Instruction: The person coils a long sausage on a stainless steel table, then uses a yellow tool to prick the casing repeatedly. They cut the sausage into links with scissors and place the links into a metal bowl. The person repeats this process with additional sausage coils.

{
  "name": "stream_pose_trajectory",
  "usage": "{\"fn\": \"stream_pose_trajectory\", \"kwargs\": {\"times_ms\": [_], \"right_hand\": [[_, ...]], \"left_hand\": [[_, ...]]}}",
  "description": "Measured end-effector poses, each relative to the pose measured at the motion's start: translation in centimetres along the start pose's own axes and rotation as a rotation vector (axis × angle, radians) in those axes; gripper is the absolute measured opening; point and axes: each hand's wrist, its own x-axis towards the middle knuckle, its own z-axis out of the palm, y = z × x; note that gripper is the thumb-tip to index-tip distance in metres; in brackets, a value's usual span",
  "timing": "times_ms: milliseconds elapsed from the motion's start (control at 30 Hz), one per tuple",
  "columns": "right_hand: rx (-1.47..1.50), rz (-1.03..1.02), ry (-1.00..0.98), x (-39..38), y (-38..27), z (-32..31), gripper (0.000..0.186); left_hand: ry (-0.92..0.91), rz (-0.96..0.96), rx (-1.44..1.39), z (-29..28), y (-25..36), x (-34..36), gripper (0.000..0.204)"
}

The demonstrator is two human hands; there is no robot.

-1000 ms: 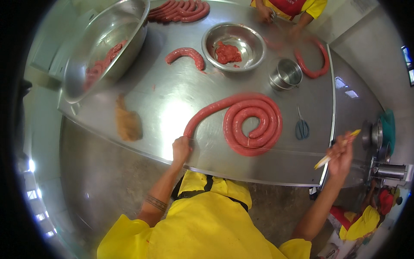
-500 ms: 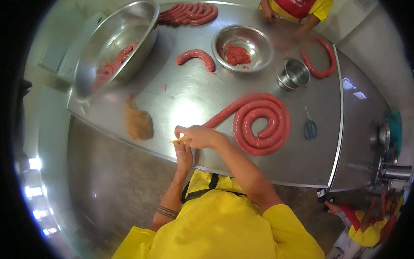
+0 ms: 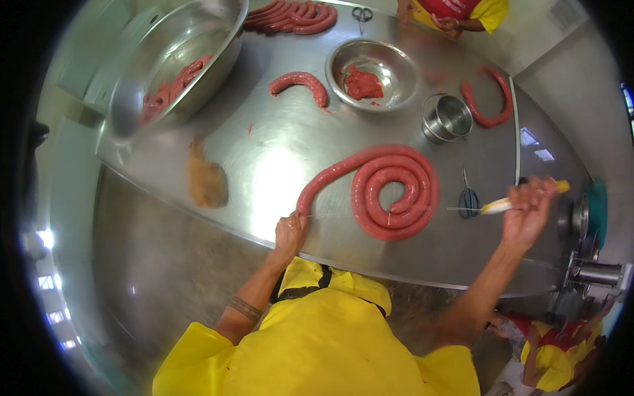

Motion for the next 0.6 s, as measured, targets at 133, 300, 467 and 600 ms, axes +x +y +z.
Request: {"fn": "stream_pose_trajectory", "kwargs": {"times_ms": [133,300,467,600], "right_hand": [[-0.135,-0.044,-0.039,-0.8,-5.2,-10.9,0.020],[-1.140,0.628,0.111,-6.9,3.2,-18.0,0.015],[-1.268,0.473,-0.417,-8.1,21.4,-10.7,0.041],[-1.323,0.324,-1.147,-5.3,31.8,3.4,0.031]], "left_hand": [[0.037,0.190,0.244,-0.7,-1.2,2.2,0.025],[-0.160,-0.944,-1.433,-1.6,-1.5,2.7,0.021],[0.293,0.014,-0.030,-4.6,0.9,-0.9,0.010],[0.210,0.236,-0.101,-5.8,0.7,-1.6,0.010]]}}
